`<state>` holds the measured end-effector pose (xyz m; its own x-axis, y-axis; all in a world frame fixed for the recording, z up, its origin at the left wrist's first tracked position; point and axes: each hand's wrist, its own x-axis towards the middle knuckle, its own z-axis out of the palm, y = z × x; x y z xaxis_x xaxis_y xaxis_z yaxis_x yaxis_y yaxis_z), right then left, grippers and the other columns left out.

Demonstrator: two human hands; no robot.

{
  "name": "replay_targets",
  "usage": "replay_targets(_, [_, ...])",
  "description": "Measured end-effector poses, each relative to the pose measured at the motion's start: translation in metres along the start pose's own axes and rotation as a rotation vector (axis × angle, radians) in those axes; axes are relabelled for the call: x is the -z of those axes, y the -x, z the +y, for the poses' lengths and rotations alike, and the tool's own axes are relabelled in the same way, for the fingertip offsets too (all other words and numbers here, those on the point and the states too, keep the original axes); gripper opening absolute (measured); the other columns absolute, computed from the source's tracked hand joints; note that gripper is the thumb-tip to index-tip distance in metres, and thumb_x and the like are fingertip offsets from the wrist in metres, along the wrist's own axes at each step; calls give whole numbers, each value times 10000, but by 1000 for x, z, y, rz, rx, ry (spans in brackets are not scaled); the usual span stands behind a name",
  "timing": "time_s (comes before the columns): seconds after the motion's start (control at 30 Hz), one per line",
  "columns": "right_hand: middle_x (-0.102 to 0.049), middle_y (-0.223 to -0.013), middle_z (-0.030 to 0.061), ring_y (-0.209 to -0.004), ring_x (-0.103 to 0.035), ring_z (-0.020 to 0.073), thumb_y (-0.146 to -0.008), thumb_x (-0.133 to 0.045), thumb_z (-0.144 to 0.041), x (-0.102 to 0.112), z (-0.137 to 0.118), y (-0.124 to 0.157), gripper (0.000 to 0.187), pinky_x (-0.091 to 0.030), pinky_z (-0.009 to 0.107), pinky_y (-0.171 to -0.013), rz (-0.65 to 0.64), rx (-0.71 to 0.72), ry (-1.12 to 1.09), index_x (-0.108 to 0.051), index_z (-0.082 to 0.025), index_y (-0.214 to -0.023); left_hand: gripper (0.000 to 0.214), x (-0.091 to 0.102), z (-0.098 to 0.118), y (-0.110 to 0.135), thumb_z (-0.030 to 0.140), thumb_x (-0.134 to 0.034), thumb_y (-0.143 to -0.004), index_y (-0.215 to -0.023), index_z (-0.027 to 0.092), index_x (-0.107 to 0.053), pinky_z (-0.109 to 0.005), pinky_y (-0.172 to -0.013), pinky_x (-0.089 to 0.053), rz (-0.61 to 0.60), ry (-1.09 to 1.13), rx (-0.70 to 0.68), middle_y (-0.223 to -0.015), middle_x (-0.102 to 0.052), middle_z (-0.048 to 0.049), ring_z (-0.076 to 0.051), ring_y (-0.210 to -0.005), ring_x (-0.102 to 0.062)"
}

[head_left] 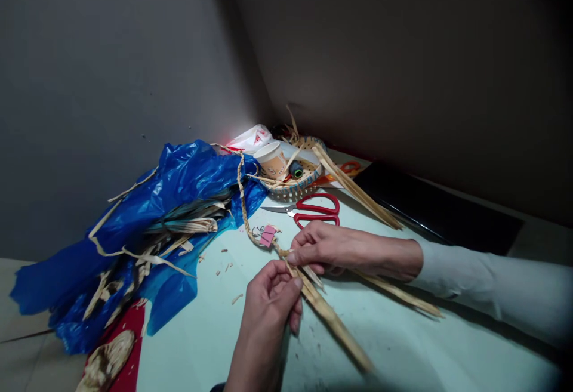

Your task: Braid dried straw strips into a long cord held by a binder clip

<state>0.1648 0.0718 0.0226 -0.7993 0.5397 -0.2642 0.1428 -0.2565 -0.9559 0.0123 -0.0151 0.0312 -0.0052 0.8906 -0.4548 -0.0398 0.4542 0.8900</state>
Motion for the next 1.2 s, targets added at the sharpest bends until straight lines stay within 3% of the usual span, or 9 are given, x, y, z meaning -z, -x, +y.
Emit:
replay_targets(0.27, [-462, -534, -49, -435, -314, 54, -887, -516, -350, 9, 1, 0, 301, -222, 196, -404, -74, 43, 191, -550, -142, -672, 103, 6, 0, -2, 248, -611, -735, -727, 166, -549, -181, -398, -153, 35, 117, 112, -578, -490, 53, -30, -412, -243])
replay_targets(0.47, [-498, -595, -32, -533, -400, 78, -895, -504, -290, 3, -9, 6, 253, -317, 201, -510, -67, 10, 309, -518, -150, -685, 297, 10, -6, -10, 441, -692, -726, -818, 175, -595, -196, -411, -146, 53, 99, 44, -416, -344, 108, -43, -371, -198])
replay_targets(0.63, [-514, -651, -19, -589, -440, 96, -936, -451, -345, -1, -14, 11, 291, -311, 217, -536, 13, 69, 546, -535, -154, -734, 215, 11, 2, -4, 372, -643, -781, -704, 173, -617, -218, -557, -347, 198, -219, -123, -551, -522, 24, -123, -566, -459])
replay_targets(0.73, [-482, -657, -21, -622, -436, 105, -956, -419, -319, -5, -15, 14, 293, -298, 232, -560, 54, 129, 650, -533, -157, -740, 179, 11, 5, -4, 323, -634, -773, -679, 173, -611, -263, -698, -433, 216, -220, -172, -728, -646, -34, -175, -726, -574])
replay_targets(0.83, [-480, -660, -17, -641, -448, 113, -974, -382, -314, -7, -12, 14, 319, -315, 243, -597, 38, 157, 642, -503, -164, -720, 164, 12, 3, -9, 321, -641, -755, -804, 166, -619, -224, -500, -414, 129, 31, -39, -645, -594, 6, -110, -501, -522])
replay_targets(0.9, [-483, -652, -14, -636, -454, 118, -982, -360, -312, -8, -11, 13, 336, -331, 251, -620, 20, 146, 616, -491, -170, -708, 213, 14, 2, -13, 351, -670, -739, -811, 167, -589, -172, -343, -261, 68, 199, 62, -593, -530, 47, -38, -349, -345])
replay_targets(1.0, [-490, -645, -11, -621, -462, 124, -984, -345, -293, -10, -12, 13, 334, -349, 258, -633, -20, 136, 601, -490, -176, -707, 277, 15, 0, -17, 363, -718, -727, -710, 169, -520, -139, -306, -120, 37, 319, 107, -537, -444, 88, 11, -330, -158])
replay_targets(1.1, [-465, -616, -13, -592, -448, 127, -989, -332, -296, -9, -18, 17, 351, -340, 265, -603, -68, 155, 673, -471, -179, -689, 275, 15, -2, -19, 308, -726, -735, -680, 167, -497, -123, -319, -134, 34, 356, 89, -501, -402, 102, 14, -343, -156])
replay_targets(1.2, [-499, -638, -1, -616, -463, 131, -977, -370, -309, 3, -24, 23, 346, -324, 264, -585, -46, 124, 774, -504, -172, -689, 250, 14, -2, -19, 292, -738, -718, -708, 160, -527, -122, -326, -237, 59, 326, 65, -534, -489, 72, -4, -348, -304])
